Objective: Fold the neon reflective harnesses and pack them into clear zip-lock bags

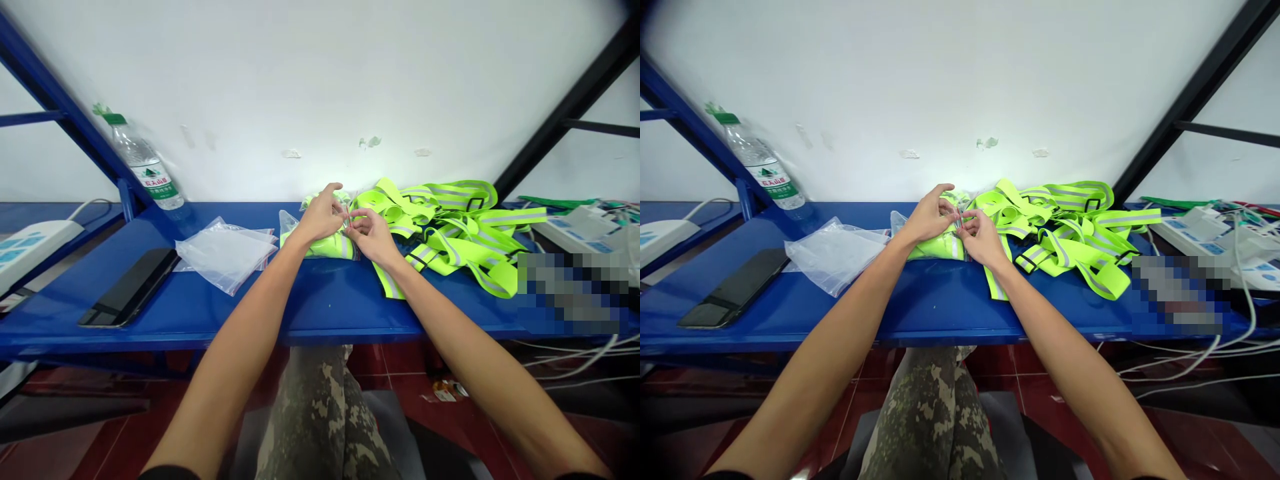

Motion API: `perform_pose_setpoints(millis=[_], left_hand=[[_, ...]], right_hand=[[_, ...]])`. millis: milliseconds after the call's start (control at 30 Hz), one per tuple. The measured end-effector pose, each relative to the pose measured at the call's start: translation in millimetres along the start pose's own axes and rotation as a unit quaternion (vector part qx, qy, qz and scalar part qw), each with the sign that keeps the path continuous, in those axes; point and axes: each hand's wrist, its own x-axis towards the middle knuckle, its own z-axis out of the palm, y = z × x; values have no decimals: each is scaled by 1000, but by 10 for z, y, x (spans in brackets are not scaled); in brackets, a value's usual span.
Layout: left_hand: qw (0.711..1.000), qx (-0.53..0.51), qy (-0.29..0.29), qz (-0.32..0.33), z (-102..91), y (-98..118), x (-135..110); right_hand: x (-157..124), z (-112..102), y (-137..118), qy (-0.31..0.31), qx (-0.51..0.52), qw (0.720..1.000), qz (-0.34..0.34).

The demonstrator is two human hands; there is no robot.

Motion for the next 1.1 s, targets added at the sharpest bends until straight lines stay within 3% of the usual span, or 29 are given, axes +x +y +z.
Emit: perform_pose_setpoints(millis=[367,633,1000,1100], left_hand=[[994,45,-97,-32,-109,163,-10],[995,56,-70,-31,-89,130,-21],[984,141,-107,1,-143,227,-44],[985,142,-95,-1,-145,210,-40]], right_hand=[[25,42,60,-1,29,1000,-1],[34,-62,19,-58,19,998,-7],[-5,-1,0,-14,-32,998,-47],[5,-24,12,-19,-25,999,-32]])
